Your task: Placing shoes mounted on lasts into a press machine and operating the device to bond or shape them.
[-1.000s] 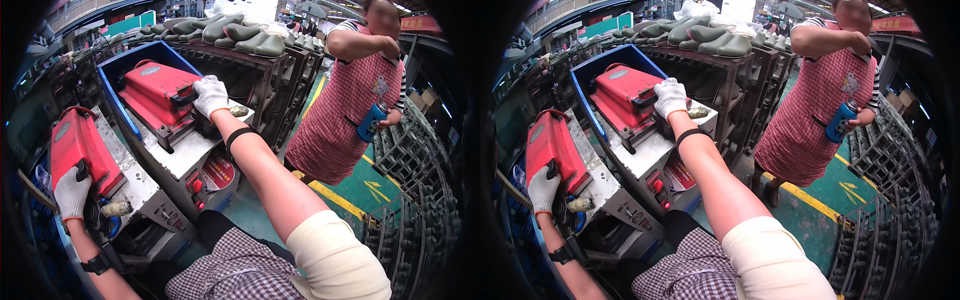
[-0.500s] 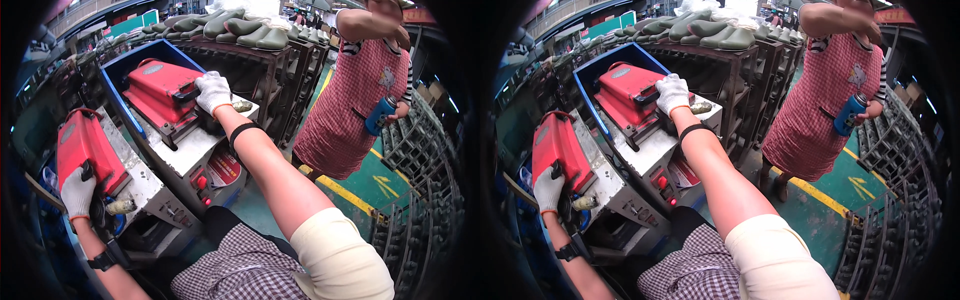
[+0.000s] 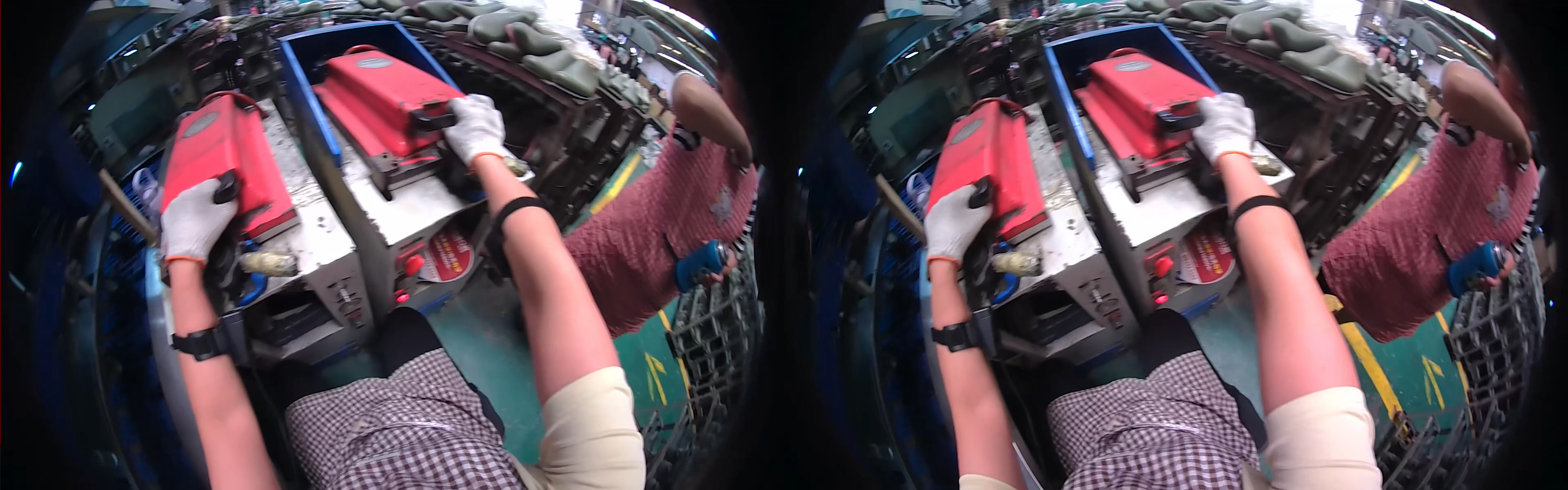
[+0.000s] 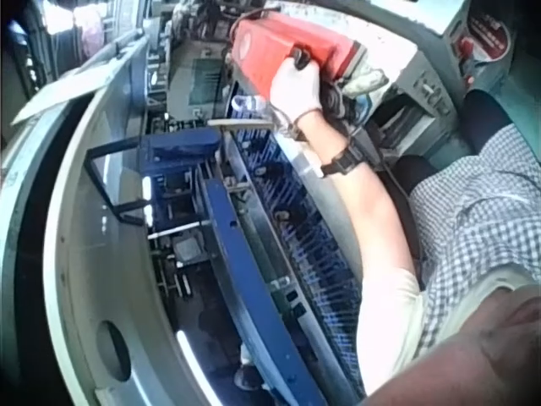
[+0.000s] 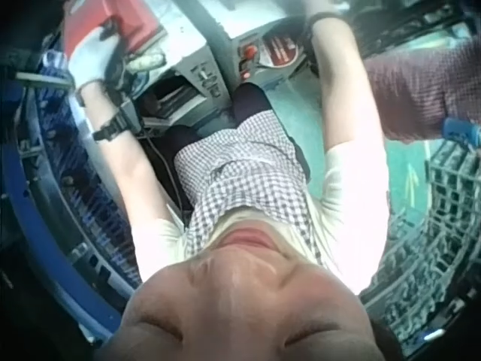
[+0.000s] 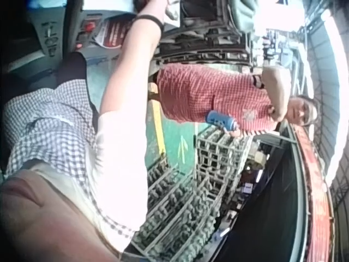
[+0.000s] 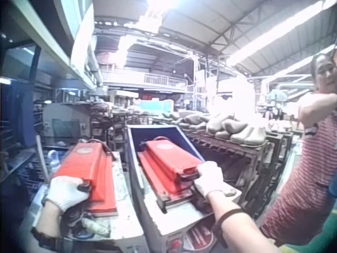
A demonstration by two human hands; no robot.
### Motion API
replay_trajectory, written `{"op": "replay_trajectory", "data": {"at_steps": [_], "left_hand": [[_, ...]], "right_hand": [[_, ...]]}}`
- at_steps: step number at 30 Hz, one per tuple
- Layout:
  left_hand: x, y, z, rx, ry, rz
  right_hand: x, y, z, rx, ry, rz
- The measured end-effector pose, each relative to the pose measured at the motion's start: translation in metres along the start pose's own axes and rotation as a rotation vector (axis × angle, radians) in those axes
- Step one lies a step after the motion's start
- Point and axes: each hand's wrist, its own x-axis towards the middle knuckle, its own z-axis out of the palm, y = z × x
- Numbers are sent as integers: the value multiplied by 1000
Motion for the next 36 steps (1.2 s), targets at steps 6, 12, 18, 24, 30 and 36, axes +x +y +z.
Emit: {"op": "replay_trajectory", "data": {"at_steps": [6,12,18,24,30,36], "left_hand": [[2,1,0,33,-11,7],[3,1,-2,77,-58,-17],[1,4,-9,30,-84,-20],[2,9,-13,-26,-111,-82],[1,7,-11,-2,-102,-77],[1,5,-9,-15,-70,-52]], "right_hand": [[0,3,6,-16,29,-9],[1,3,6,-7,-25,2],[1,4,8,4,-31,0],[0,5,12,58,52,-20],[1,3,5,10,-42,16],[0,3,7,2,-20,-3]]}}
